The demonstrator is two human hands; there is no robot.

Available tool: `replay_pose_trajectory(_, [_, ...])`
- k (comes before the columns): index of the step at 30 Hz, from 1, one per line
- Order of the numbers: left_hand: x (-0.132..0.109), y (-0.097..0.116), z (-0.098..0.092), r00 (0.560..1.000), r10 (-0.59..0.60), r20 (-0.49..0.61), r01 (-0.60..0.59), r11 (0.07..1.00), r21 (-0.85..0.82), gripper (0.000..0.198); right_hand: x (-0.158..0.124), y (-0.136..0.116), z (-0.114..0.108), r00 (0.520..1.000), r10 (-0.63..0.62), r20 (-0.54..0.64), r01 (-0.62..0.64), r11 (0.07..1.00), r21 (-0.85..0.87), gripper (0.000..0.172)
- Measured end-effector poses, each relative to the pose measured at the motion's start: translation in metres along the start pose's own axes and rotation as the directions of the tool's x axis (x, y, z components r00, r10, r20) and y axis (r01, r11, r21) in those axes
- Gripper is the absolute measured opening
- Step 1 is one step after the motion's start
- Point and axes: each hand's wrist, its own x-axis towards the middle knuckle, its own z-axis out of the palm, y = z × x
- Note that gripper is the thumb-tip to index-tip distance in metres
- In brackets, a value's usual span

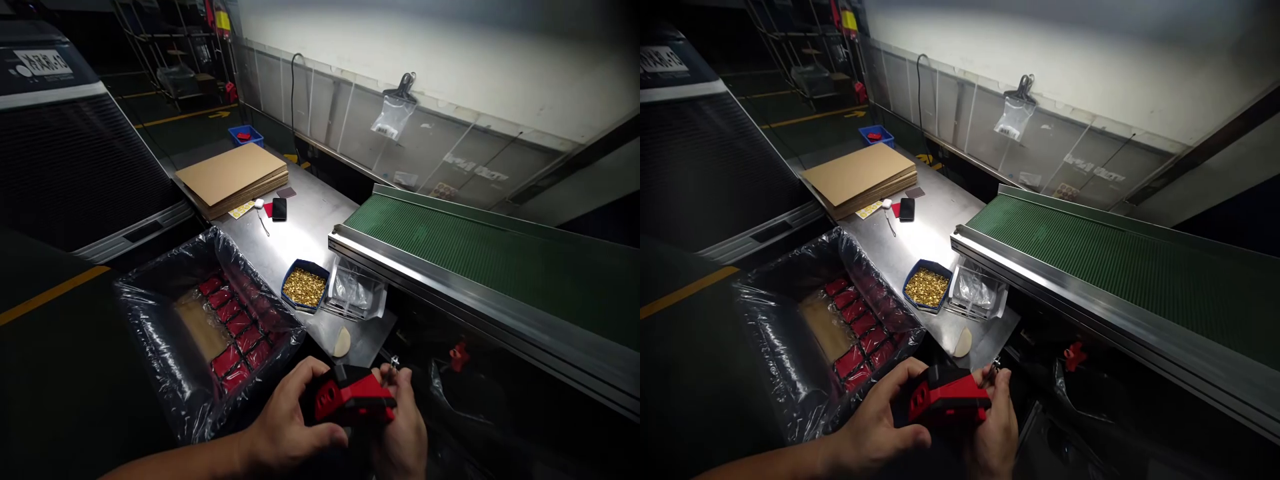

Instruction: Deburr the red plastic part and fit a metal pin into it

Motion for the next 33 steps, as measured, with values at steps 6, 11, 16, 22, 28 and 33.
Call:
replay_pose_trajectory(6, [-0.004, 0.008, 0.005, 0.995, -0.091, -0.035, 0.092, 0.995, 0.043, 0.040, -0.010, -0.023, 0.007, 0.984, -0.178, 0.017, 0.178, 0.963, -0.202, 0.064])
replay_pose_trajectory(11, [-0.009, -0.003, 0.012, 0.989, -0.115, -0.093, 0.123, 0.989, 0.087, 0.053, -0.016, -0.027, 0.011, 0.966, -0.260, 0.005, 0.252, 0.932, -0.261, 0.059])
replay_pose_trajectory(16, [-0.004, -0.004, 0.007, 0.988, -0.107, -0.110, 0.119, 0.987, 0.111, 0.065, -0.020, -0.023, 0.006, 0.921, -0.343, 0.185, 0.383, 0.883, -0.270, 0.048])
replay_pose_trajectory(22, [0.011, 0.015, -0.008, 0.921, -0.206, 0.331, 0.181, 0.978, 0.105, 0.069, -0.031, -0.015, 0.007, 0.815, -0.394, 0.425, 0.526, 0.810, -0.257, 0.045])
replay_pose_trajectory(28, [0.006, 0.000, -0.012, 0.892, -0.173, 0.417, 0.169, 0.985, 0.045, 0.095, -0.002, -0.021, 0.011, 0.901, -0.416, 0.120, 0.433, 0.877, -0.207, 0.044])
replay_pose_trajectory(33, [-0.005, -0.022, -0.015, 0.929, -0.117, 0.350, 0.065, 0.986, 0.156, 0.114, 0.083, 0.031, -0.020, 0.966, -0.252, -0.053, 0.193, 0.844, -0.501, 0.051])
